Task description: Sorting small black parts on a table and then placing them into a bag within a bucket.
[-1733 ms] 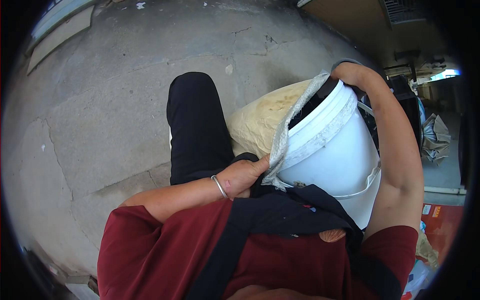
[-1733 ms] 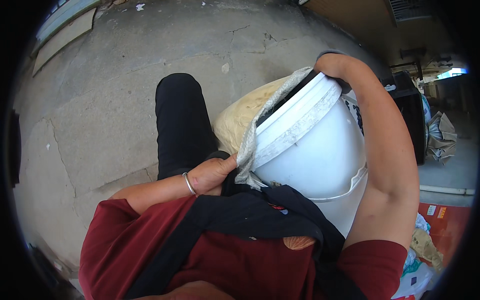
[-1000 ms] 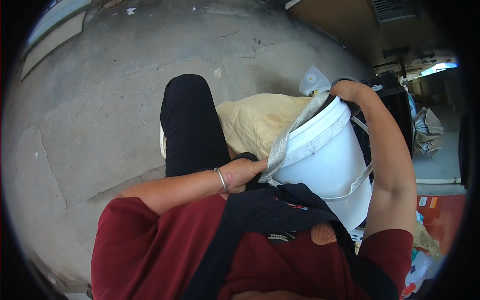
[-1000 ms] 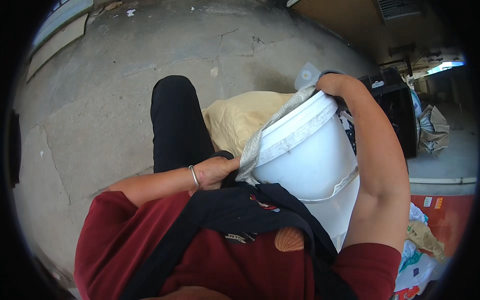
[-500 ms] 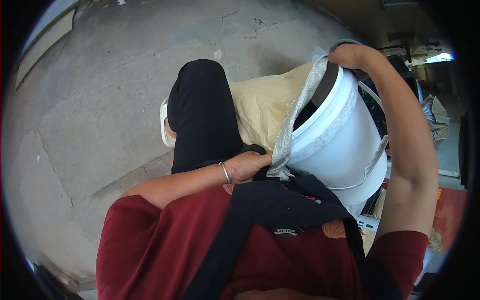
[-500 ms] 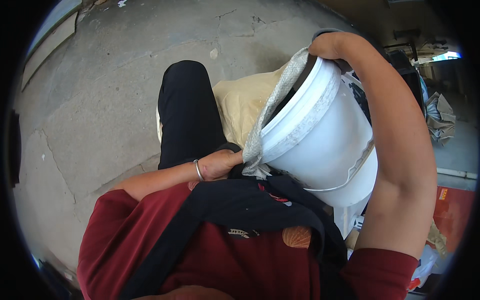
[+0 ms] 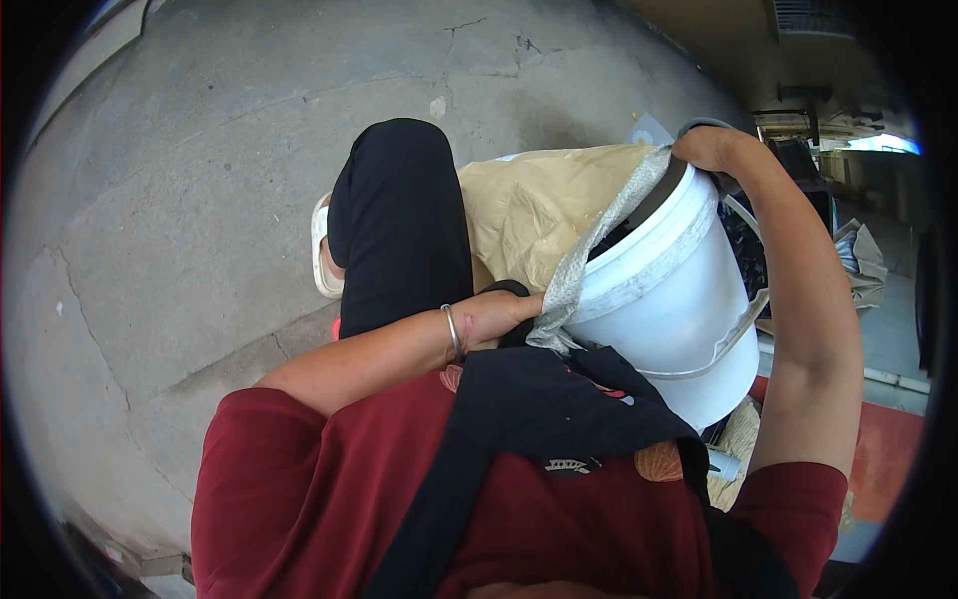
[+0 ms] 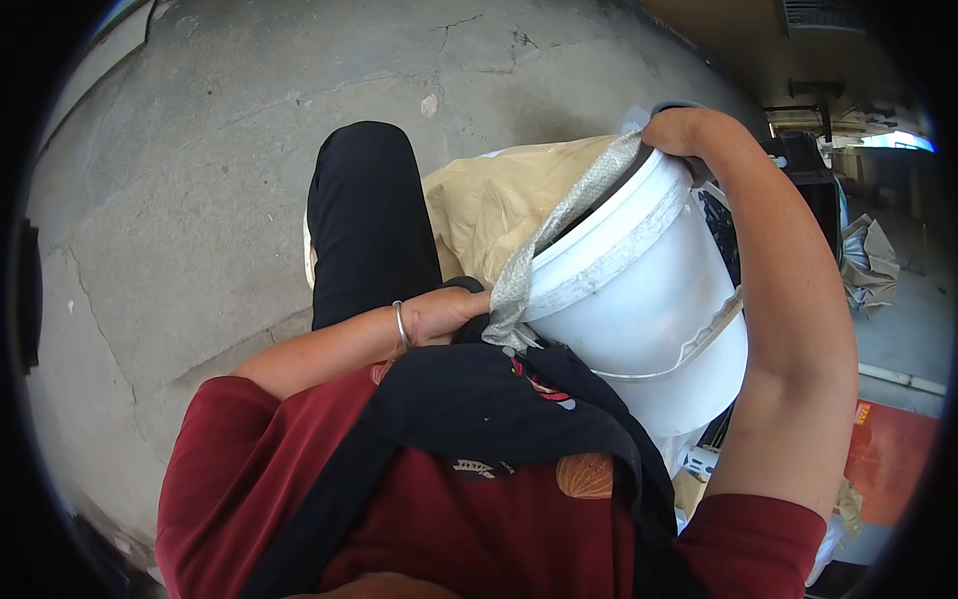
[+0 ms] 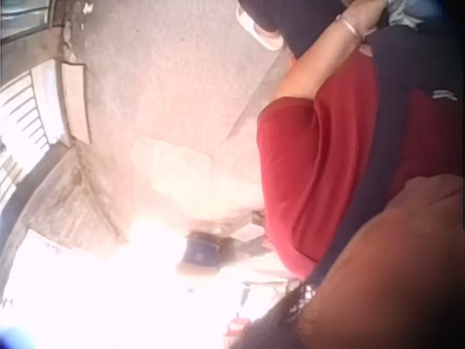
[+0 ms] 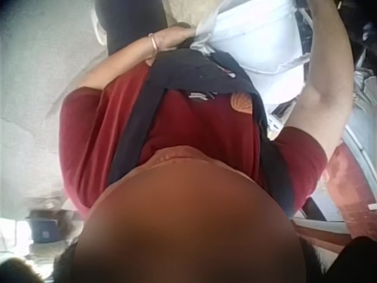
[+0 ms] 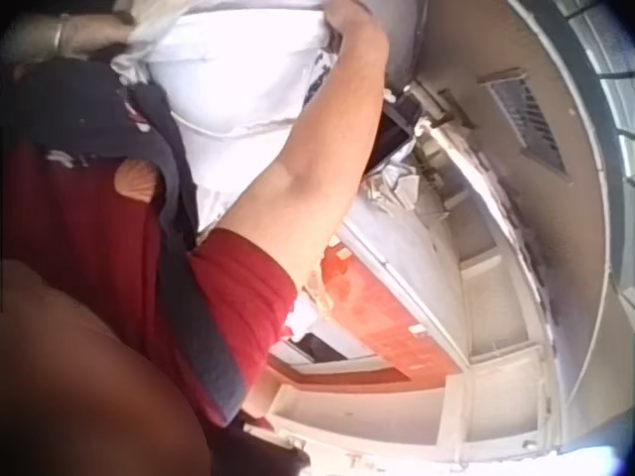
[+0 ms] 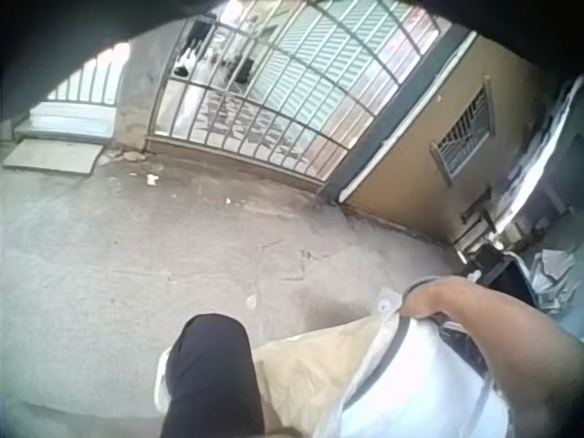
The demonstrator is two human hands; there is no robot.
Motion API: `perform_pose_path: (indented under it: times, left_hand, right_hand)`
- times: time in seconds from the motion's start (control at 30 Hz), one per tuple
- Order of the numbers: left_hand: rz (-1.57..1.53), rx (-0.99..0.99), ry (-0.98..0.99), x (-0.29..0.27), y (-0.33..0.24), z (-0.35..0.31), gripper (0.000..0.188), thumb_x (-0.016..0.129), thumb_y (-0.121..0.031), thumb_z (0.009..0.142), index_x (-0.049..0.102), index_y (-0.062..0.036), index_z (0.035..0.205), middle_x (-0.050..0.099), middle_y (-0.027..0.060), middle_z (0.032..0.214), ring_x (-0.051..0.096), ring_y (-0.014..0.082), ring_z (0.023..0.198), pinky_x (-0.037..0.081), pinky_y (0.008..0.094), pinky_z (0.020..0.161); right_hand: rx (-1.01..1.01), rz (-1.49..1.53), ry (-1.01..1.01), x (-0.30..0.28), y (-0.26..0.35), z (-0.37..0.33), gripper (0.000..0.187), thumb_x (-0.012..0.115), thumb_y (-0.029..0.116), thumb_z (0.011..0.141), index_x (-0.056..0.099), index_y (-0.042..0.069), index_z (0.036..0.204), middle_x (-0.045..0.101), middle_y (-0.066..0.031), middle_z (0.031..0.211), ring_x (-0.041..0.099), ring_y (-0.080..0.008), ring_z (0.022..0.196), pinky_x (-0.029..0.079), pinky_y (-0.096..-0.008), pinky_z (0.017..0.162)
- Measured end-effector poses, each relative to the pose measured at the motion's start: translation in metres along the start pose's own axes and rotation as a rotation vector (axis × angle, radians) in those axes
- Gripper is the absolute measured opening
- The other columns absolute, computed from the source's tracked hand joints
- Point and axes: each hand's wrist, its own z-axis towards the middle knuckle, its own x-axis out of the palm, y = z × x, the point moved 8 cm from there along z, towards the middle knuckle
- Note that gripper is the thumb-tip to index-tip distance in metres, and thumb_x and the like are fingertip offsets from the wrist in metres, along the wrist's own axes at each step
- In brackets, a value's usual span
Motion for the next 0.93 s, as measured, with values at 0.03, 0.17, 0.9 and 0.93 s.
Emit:
perform_pose_path:
  times: [0.03, 0.17, 0.9, 0.93]
  left_hand:
    - [0.189, -0.073, -0.247, -0.012, -0.006, -0.018, 0.050, 0.057, -0.034, 0.085, 0.048, 0.0049, 0.115, 0.058, 0.0121, 0.104, 0.058, 0.0163, 0.091, 0.048, 0.0277, 0.079]
    - [0.856, 0.158, -0.547, -0.016, -0.045, -0.077, 0.056, 0.056, -0.039, 0.084, 0.046, 0.0058, 0.116, 0.059, 0.0142, 0.097, 0.057, 0.0161, 0.089, 0.047, 0.0272, 0.078]
    - [1.144, 0.685, -0.627, 0.017, -0.085, -0.021, 0.044, 0.058, -0.017, 0.078, 0.049, -0.0033, 0.118, 0.058, 0.0142, 0.108, 0.057, 0.0239, 0.096, 0.044, 0.0300, 0.085]
    - [1.151, 0.681, -0.619, 0.019, -0.086, -0.018, 0.044, 0.058, -0.017, 0.078, 0.049, -0.0033, 0.118, 0.058, 0.0142, 0.108, 0.057, 0.0239, 0.096, 0.044, 0.0300, 0.085]
  right_hand:
    - [0.038, 0.089, -0.024, 0.001, 0.001, -0.007, 0.040, 0.043, 0.026, 0.081, 0.058, -0.001, 0.106, 0.057, -0.0163, 0.110, 0.053, -0.0238, 0.102, 0.034, -0.0323, 0.091]
    - [0.001, 0.114, 0.007, 0.007, -0.003, -0.004, 0.040, 0.043, 0.026, 0.082, 0.057, 0.000, 0.109, 0.055, -0.0158, 0.113, 0.053, -0.0242, 0.102, 0.035, -0.0329, 0.090]
    - [-0.037, 0.138, -0.022, 0.033, -0.063, 0.028, 0.036, 0.043, 0.022, 0.082, 0.058, 0.002, 0.108, 0.057, -0.0152, 0.109, 0.057, -0.0213, 0.094, 0.040, -0.0319, 0.083]
    - [-0.110, 0.066, -0.034, 0.037, -0.076, 0.053, 0.037, 0.044, 0.024, 0.081, 0.058, 0.003, 0.109, 0.057, -0.0159, 0.110, 0.057, -0.0213, 0.094, 0.040, -0.0314, 0.084]
